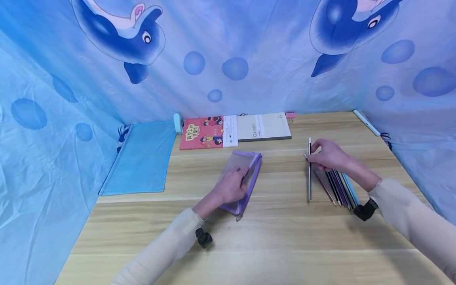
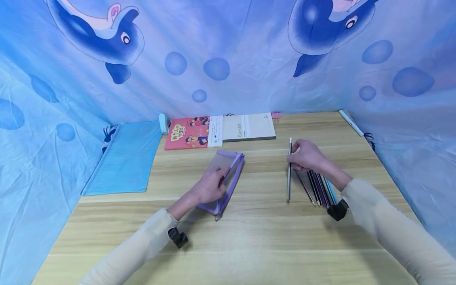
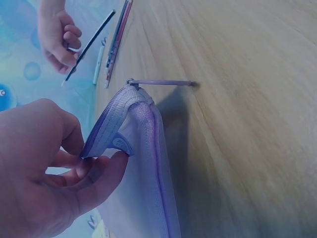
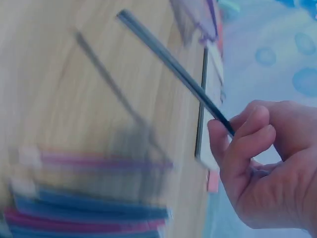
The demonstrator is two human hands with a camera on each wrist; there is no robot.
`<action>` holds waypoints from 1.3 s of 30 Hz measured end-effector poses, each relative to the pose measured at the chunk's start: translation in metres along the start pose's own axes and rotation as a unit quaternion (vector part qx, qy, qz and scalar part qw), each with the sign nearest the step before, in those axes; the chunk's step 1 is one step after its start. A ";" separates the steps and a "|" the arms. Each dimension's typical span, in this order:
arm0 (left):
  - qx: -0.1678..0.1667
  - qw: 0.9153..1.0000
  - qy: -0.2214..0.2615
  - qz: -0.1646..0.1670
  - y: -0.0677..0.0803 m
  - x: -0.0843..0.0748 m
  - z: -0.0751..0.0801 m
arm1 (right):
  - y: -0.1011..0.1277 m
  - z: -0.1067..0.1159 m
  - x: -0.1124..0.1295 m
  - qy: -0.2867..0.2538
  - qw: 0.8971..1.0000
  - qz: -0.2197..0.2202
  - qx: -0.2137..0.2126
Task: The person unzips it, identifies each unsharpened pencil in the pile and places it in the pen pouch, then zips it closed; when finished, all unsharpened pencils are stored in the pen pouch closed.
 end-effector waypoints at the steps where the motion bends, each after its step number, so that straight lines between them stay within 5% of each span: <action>1: -0.002 1.000 0.004 -0.001 0.000 0.000 0.000 | 0.000 -0.005 0.002 -0.030 1.000 -0.005 0.004; 7: -0.016 1.000 0.019 -0.003 0.000 -0.002 0.003 | -0.004 -0.032 0.016 -0.169 0.985 -0.013 -0.021; 11: -0.023 0.999 0.022 -0.002 0.000 -0.002 0.004 | -0.010 -0.049 0.027 -0.216 0.976 0.002 -0.034; 27: -0.053 0.998 0.014 -0.013 -0.001 -0.003 0.006 | -0.029 -0.119 0.053 -0.284 0.959 -0.004 -0.019; 39: -0.071 0.997 0.016 -0.021 -0.001 -0.005 0.008 | -0.029 -0.140 0.066 -0.285 0.958 -0.013 -0.002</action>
Point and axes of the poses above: each hand's wrist, its own y-axis away from the middle knuckle, its own z-axis out of the back of the hand, x = y × z, the point moved 5 cm from there along -y, towards the middle knuckle, and after that the axes turned 3 degrees about x, right-handed, at the moved point
